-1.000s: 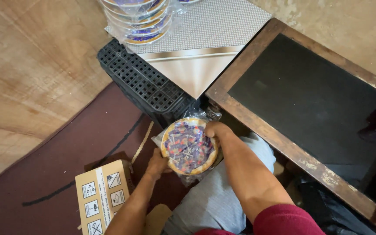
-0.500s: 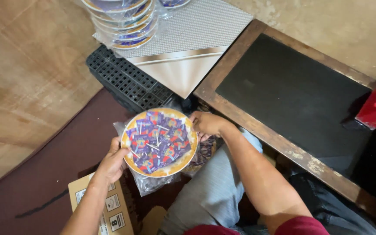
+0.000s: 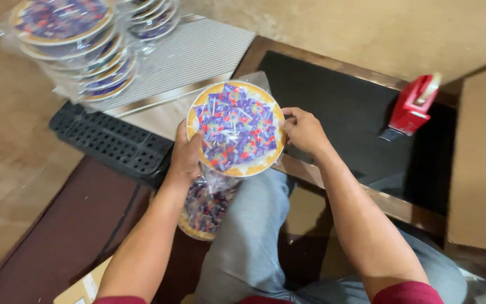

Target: The person places ceramic plates into plastic bags and seals the bags using tape from a dispenser.

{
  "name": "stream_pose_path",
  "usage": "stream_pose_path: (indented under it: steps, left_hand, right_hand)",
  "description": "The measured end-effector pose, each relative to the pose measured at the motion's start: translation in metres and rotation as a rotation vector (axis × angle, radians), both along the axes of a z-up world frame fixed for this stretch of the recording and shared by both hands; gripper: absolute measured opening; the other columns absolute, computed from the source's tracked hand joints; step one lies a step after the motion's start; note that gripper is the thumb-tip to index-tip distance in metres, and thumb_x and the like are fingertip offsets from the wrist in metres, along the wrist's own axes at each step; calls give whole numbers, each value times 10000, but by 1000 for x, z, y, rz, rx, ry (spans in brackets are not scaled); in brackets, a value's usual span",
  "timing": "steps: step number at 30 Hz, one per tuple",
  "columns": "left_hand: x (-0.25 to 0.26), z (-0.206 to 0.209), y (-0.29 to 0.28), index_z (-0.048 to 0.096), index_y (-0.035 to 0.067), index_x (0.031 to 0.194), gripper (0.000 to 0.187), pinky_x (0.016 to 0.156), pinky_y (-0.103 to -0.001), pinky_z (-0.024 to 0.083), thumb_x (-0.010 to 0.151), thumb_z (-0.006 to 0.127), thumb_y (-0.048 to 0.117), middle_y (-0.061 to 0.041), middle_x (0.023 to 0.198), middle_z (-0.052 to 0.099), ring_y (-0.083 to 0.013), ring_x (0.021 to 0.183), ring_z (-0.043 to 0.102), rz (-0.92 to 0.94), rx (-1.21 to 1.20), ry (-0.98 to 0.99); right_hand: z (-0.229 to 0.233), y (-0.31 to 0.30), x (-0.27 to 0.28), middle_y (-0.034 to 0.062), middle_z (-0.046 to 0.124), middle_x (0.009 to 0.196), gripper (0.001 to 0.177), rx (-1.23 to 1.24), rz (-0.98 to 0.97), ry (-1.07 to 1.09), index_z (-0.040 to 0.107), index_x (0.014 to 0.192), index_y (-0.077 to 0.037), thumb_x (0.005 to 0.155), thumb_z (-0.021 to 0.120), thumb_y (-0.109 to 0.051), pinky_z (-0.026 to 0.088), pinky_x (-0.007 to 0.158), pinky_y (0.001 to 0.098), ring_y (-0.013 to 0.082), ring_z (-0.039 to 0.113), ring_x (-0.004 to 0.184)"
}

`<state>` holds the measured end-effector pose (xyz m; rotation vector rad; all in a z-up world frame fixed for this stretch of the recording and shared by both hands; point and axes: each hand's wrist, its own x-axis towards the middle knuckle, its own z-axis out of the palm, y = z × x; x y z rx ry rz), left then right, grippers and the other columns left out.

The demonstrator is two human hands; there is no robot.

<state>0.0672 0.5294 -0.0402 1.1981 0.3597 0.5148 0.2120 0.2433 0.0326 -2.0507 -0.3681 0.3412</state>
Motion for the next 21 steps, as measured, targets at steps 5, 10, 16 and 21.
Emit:
stream_pose_path:
  steps: [5,10,16,21]
  left_hand:
    - [54,45,-82,459,146,1477,535,991,-504,545,964,607,108,-246,1269,637,-367,1164,657,114,158,63]
    - [87,57,-129,514,241,1449,515,980,-485,545,954,633,173,-180,1222,684,-329,1163,682,199,322,211]
    - [103,50,-153,545,325,1410,470,967,-474,540,955,636,256,-187,1209,709,-362,1171,683,216,336,351]
    - [101,57,-166,532,314,1423,486,954,-487,544,954,640,251,-230,1184,709,-389,1169,683,175,348,402]
  right_hand:
    - [5,-46,-20,183,654,1168,393,-158,-69,-529,697,1286,-141,897,650,-174,574,927,466,359,715,1016]
    - [22,-47,-42,221,718,1099,419,-53,82,-534,710,1270,-123,862,616,-105,580,882,520,401,722,972]
    - [17,-22,-55,252,555,1433,790,-281,291,-408,458,1541,-186,830,727,-399,438,1109,583,501,513,1341]
    - [-10,2,-69,261,444,1438,975,-697,154,-593,330,1587,-153,772,801,-408,570,873,635,565,519,1242]
